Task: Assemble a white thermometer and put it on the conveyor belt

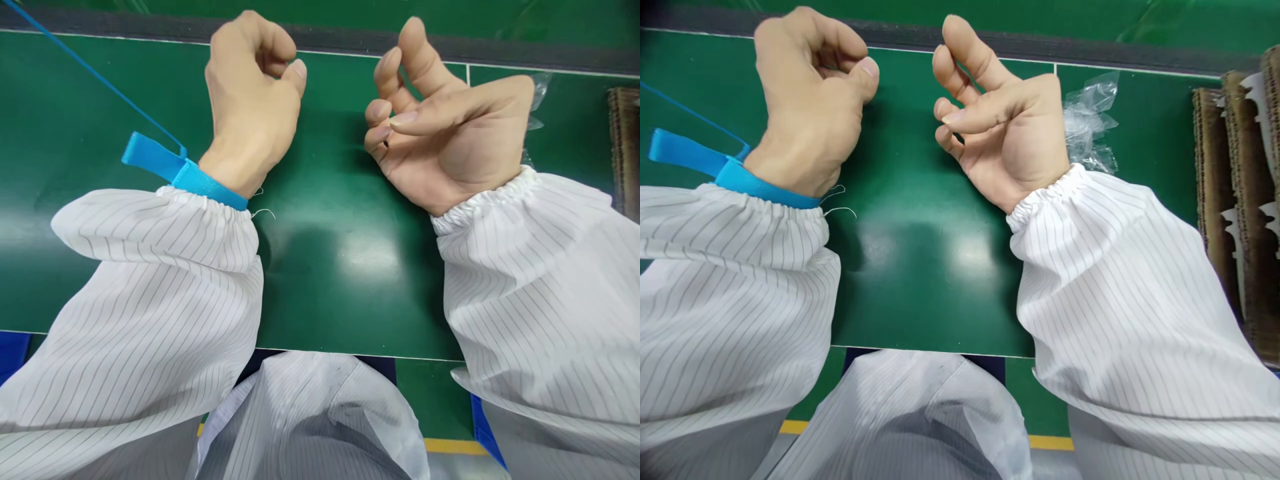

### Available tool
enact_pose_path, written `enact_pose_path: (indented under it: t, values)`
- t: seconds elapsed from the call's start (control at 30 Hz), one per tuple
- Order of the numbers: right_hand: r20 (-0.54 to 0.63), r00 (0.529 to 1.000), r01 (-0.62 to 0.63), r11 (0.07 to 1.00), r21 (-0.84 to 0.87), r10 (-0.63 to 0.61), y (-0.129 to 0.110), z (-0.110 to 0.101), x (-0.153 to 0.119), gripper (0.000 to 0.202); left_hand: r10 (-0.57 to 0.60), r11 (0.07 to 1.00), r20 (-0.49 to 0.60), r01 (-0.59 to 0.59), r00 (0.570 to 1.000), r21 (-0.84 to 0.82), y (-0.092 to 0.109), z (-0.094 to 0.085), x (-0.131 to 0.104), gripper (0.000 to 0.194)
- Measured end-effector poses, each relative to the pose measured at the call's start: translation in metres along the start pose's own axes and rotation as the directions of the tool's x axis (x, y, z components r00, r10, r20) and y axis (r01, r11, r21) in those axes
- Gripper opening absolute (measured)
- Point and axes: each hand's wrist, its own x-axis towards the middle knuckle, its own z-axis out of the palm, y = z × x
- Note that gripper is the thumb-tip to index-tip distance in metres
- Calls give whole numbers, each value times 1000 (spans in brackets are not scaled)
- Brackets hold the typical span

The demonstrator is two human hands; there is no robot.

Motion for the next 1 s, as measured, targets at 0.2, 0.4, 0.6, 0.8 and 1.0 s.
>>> enact_pose_path:
  t: [0.2, 0.4, 0.6, 0.8, 1.0]
  values:
    - [4, 1000, 10, 1000, 14, -10, 2, -1, 0, 52, -44, 999, 15, 44, 999, -6, 4, 0, -2, 30]
    - [-4, 1000, 10, 1000, -5, -10, 4, 1, 3, 47, -25, 1000, -8, 25, 1000, -16, 3, 0, -3, 27]
    - [-46, 999, -12, 998, 60, 15, 5, 4, 5, 39, -36, 999, 3, 36, 999, 15, 4, -1, -2, 26]
    - [-52, 998, 33, 995, 92, -28, 7, 5, 7, 38, -1, 1000, -37, 1, 999, -6, -6, 4, 3, 31]
    - [-34, 997, 64, 998, 3, -64, 9, 4, 8, 46, 27, 990, 39, -32, 999, 134, -12, 1, -6, 13]
